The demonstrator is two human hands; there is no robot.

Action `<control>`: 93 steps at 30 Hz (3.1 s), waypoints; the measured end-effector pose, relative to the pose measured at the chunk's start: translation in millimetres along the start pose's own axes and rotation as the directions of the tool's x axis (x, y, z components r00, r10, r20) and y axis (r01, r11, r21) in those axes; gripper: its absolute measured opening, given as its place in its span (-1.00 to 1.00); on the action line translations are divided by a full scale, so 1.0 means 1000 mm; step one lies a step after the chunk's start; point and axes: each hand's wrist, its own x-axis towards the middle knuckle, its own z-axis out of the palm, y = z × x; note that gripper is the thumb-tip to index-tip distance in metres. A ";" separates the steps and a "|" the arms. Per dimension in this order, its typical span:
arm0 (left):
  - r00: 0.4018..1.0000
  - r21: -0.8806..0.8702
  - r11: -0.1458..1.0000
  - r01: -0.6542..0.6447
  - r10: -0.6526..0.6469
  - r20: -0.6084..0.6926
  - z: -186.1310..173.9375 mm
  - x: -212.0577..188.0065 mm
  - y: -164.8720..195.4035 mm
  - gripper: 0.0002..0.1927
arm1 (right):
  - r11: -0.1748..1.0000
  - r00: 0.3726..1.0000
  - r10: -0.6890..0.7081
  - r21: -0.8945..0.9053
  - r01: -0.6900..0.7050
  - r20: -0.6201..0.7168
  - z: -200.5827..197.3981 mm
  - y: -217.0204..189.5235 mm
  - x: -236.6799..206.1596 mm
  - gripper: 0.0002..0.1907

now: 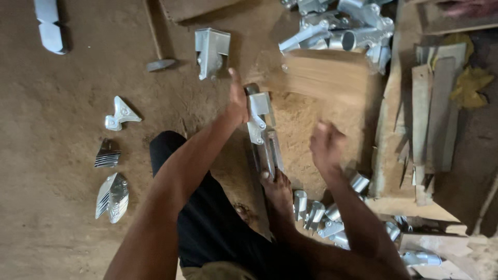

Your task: The person sits on the workshop ground and hammers galvanized sheet metal fittings over a metal pipe using a wooden mallet to bend and shape them, placing finished pieces aside and picking up new ones one at a time.

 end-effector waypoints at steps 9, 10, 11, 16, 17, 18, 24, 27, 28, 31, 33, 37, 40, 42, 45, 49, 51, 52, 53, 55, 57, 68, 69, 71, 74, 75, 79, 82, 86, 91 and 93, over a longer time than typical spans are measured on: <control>0.947 -0.020 0.987 0.162 -0.150 0.285 0.006 -0.003 0.015 0.36 | 0.996 0.982 -0.031 -0.077 0.047 0.188 0.007 0.009 -0.006 -0.65; 0.933 -0.025 0.987 0.161 -0.144 0.331 0.005 -0.001 0.014 0.36 | 0.985 0.984 -0.049 0.172 0.019 0.172 0.008 0.006 -0.006 -0.63; 0.914 -0.026 0.986 0.162 -0.140 0.382 0.004 0.000 0.013 0.37 | 0.913 0.987 -0.066 0.409 0.001 0.145 0.010 0.003 -0.004 -0.60; 0.807 -0.095 0.977 0.193 -0.103 0.582 0.004 -0.001 0.009 0.33 | 0.921 0.963 0.126 -0.388 -0.024 0.237 0.006 0.003 0.002 -0.38; 0.825 -0.083 0.981 0.173 -0.099 0.557 0.007 -0.001 0.010 0.31 | 0.972 0.941 0.216 0.030 -0.231 0.261 0.004 0.005 0.003 -0.38; 0.844 -0.067 0.985 0.160 -0.101 0.528 0.010 -0.002 0.010 0.29 | 0.964 0.960 0.191 0.143 -0.223 0.207 0.004 0.007 0.004 -0.39; 0.812 -0.206 0.928 0.309 -0.145 0.565 0.019 0.001 0.012 0.33 | 0.949 0.977 0.175 0.244 -0.201 0.124 0.014 0.002 0.011 -0.45; 0.922 -0.173 0.984 0.035 0.035 0.386 0.008 -0.008 0.005 0.33 | 0.881 0.874 0.468 -0.150 -0.449 0.132 0.015 -0.009 0.009 -0.46; 0.965 -0.115 0.985 -0.125 0.148 0.218 0.005 -0.015 0.003 0.25 | 0.861 0.853 0.509 -0.051 -0.506 0.117 0.012 -0.013 0.005 -0.45; 0.901 0.259 0.868 -0.424 0.434 0.023 0.008 -0.044 0.007 -0.01 | 0.800 0.798 0.597 0.019 -0.600 0.084 -0.007 -0.016 -0.019 -0.46; 0.878 0.599 0.645 -0.474 0.399 0.264 0.023 -0.065 0.021 -0.08 | 0.750 0.753 0.656 0.072 -0.658 0.053 -0.023 -0.014 -0.043 -0.47; 0.731 0.949 -0.202 -0.242 0.605 0.315 0.051 -0.103 0.048 -0.50 | 0.838 0.837 0.546 -0.024 -0.546 0.035 -0.046 -0.009 -0.080 -0.39; 0.326 0.570 -0.757 -0.320 0.477 0.816 0.037 -0.130 0.039 -0.29 | 0.773 0.773 0.633 0.085 -0.629 -0.040 -0.054 -0.017 -0.093 -0.53; 0.299 0.502 -0.772 -0.389 0.409 0.862 0.018 -0.138 0.021 -0.18 | 0.786 0.784 0.618 0.089 -0.612 -0.062 -0.055 -0.025 -0.094 -0.50; 0.252 0.409 -0.771 -0.487 0.324 0.912 0.002 -0.121 -0.008 0.08 | 0.849 0.847 0.528 0.073 -0.524 -0.062 -0.048 -0.032 -0.093 -0.48; 0.752 0.504 0.734 -0.456 0.620 -0.222 0.022 -0.057 -0.032 -0.18 | 0.881 0.871 0.467 0.000 -0.473 -0.154 -0.030 -0.031 -0.084 -0.54; 0.784 0.491 0.846 -0.207 0.444 -0.434 0.030 -0.029 -0.036 -0.12 | 0.916 0.914 0.392 -0.050 -0.399 -0.102 -0.025 -0.035 -0.075 -0.57; 0.786 0.504 0.847 -0.168 0.423 -0.450 0.032 -0.019 -0.037 -0.11 | 0.927 0.929 0.363 -0.079 -0.368 -0.068 -0.026 -0.040 -0.071 -0.58; 0.787 0.518 0.846 -0.127 0.404 -0.466 0.032 -0.012 -0.038 -0.11 | 0.930 0.948 0.308 -0.186 -0.318 -0.080 -0.029 -0.048 -0.067 -0.60; 0.806 0.490 0.863 -0.123 0.375 -0.458 0.029 -0.007 -0.039 -0.08 | 0.898 0.976 0.199 -0.382 -0.218 -0.090 -0.043 -0.069 -0.063 -0.62; 0.834 0.378 0.898 -0.225 0.379 -0.402 0.025 -0.011 -0.041 -0.05 | 0.808 0.993 0.071 -0.578 -0.115 -0.098 -0.065 -0.091 -0.067 -0.69; 0.807 0.294 0.952 -0.081 0.235 -0.542 0.039 -0.031 -0.028 0.00 | 0.939 0.963 -0.127 -0.283 0.194 0.239 -0.086 0.034 -0.103 -0.61; 0.810 0.337 0.938 -0.081 0.259 -0.526 0.036 -0.029 -0.028 0.03 | 0.932 0.934 -0.230 -0.213 0.293 0.274 -0.088 0.042 -0.102 -0.61; 0.842 0.229 0.968 -0.107 0.210 -0.497 0.029 -0.024 -0.029 0.01 | 0.936 0.990 -0.058 0.353 0.010 0.127 -0.089 0.051 -0.101 -0.45; 0.879 0.090 0.996 -0.017 0.058 -0.474 0.018 -0.011 -0.032 -0.04 | 0.981 0.999 -0.027 0.191 0.022 0.024 -0.084 0.048 -0.100 -0.54; 0.885 0.045 0.998 0.040 -0.015 -0.465 0.014 -0.006 -0.034 -0.06 | 0.996 0.997 -0.074 -0.050 0.075 0.004 -0.081 0.045 -0.098 -0.63; 0.982 -0.029 0.995 -0.094 0.088 -0.166 0.001 0.010 -0.040 -0.05 | 0.578 0.640 0.768 0.442 -0.686 -0.012 -0.060 0.039 -0.081 -0.59; 0.991 -0.131 0.990 -0.055 0.070 0.112 -0.005 0.013 -0.043 0.03 | 0.934 0.954 0.299 0.215 -0.286 -0.028 -0.049 0.029 -0.072 -0.39; 0.972 -0.113 0.993 0.032 -0.005 0.235 -0.007 0.010 -0.043 0.05 | 0.937 0.984 0.178 -0.305 -0.173 -0.009 -0.038 0.022 -0.066 -0.58; 0.983 -0.059 0.996 0.071 -0.060 0.175 0.000 0.006 -0.036 0.09 | 0.889 0.977 0.208 0.422 -0.176 -0.032 -0.026 0.030 -0.063 -0.58; 0.974 -0.056 0.998 0.023 -0.010 0.227 0.003 0.006 -0.034 0.09 | 0.961 0.996 0.082 0.269 -0.071 -0.028 -0.023 0.036 -0.058 -0.57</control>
